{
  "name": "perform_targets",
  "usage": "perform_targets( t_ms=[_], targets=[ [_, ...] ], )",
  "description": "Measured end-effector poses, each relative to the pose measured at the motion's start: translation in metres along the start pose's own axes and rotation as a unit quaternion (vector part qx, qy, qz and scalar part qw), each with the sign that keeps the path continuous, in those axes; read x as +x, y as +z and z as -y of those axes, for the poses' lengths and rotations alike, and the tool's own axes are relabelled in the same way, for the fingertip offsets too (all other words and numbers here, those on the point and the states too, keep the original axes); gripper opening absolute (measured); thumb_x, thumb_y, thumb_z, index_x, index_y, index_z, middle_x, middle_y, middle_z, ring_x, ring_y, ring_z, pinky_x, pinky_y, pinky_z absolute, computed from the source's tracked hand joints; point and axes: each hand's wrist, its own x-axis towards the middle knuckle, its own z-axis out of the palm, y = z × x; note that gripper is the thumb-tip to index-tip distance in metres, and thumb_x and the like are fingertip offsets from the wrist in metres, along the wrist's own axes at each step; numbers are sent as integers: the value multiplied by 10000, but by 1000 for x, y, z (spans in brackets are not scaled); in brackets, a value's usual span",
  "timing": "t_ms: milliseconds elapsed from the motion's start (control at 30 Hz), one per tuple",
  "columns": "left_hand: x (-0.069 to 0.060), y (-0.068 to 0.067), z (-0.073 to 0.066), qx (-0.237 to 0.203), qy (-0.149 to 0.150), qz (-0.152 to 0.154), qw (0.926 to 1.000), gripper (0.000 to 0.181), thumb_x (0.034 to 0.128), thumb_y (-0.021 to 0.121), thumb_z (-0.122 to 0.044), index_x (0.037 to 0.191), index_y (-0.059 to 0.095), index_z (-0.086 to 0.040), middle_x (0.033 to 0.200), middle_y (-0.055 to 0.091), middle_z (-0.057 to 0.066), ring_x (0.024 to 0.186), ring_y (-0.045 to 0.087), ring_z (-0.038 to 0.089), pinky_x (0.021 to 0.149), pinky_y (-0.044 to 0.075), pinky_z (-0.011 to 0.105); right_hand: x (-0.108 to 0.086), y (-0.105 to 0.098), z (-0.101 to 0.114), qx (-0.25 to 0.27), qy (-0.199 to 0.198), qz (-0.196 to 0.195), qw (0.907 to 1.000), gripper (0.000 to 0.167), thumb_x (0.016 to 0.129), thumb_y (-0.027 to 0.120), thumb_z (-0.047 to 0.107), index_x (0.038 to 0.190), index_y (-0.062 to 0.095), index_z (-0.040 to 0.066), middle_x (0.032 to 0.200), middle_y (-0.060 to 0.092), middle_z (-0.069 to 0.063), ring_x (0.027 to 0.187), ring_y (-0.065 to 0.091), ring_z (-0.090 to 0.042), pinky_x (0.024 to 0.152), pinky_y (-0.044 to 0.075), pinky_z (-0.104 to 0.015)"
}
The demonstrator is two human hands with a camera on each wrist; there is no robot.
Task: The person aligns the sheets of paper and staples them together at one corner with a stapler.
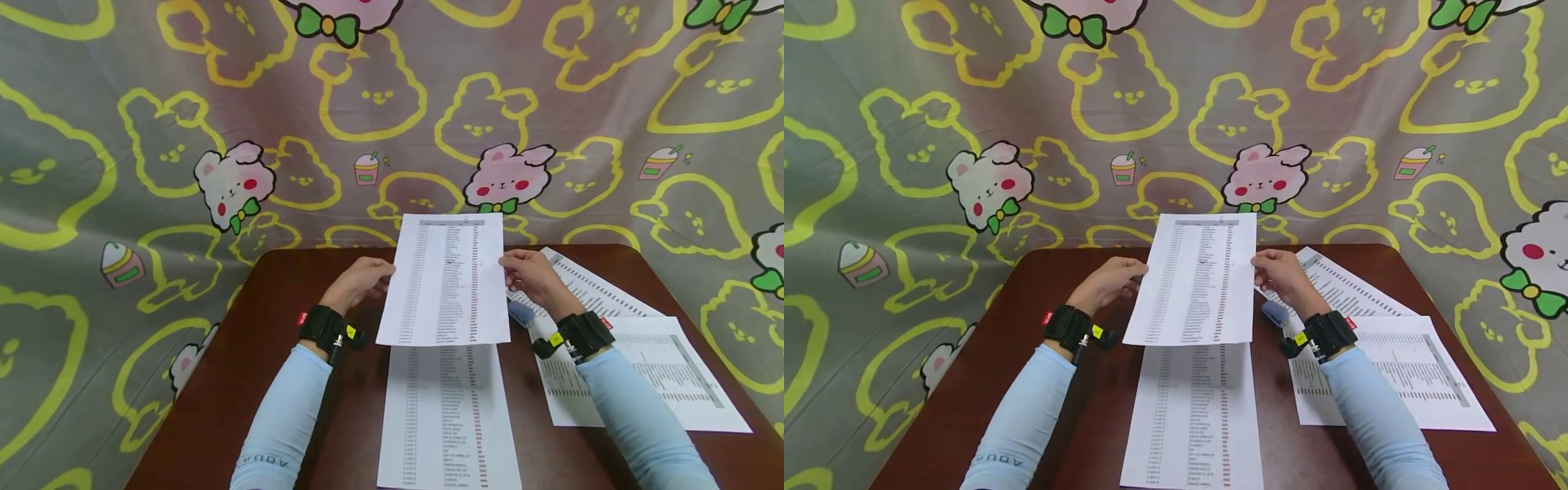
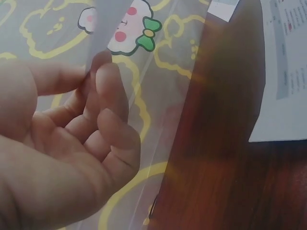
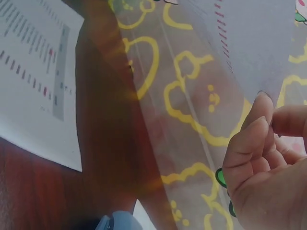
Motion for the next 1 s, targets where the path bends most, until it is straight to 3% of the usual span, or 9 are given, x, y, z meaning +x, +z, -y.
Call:
perform_targets(
  t_ms=[300,567,833,1000],
  targets=[
    [-7,-4,6,443,141,577,9973,230,962,606,-259,996,710,-56,809,639,49,699,626,190,626,457,297,-5,-3,-11,-582,297,66,9978,258,974,560,218,1120,575,6,730,612,3,550,545,-113,521,464,-242],
    [-16,-5,13,528,201,971,9937,224,950,618,-260,925,697,-52,784,648,70,682,635,205,639,494,331,-12,-8,-23,-1150,481,353,9916,295,978,555,237,1113,578,-25,730,622,-17,561,566,-134,529,448,-266],
    [-27,-7,11,691,396,1332,9879,218,951,621,-244,909,720,-54,793,667,99,690,632,237,614,467,312,-23,-11,-28,-1570,371,618,9850,305,987,550,240,1107,604,-35,730,632,-28,554,567,-148,551,437,-296],
    [-31,-9,24,689,399,1682,9825,227,930,667,-250,875,736,-41,750,683,94,646,620,212,561,455,269,-28,-7,-38,-1786,444,920,9786,268,985,565,245,1055,621,-7,714,621,-28,553,567,-149,531,441,-287]
  ],
)
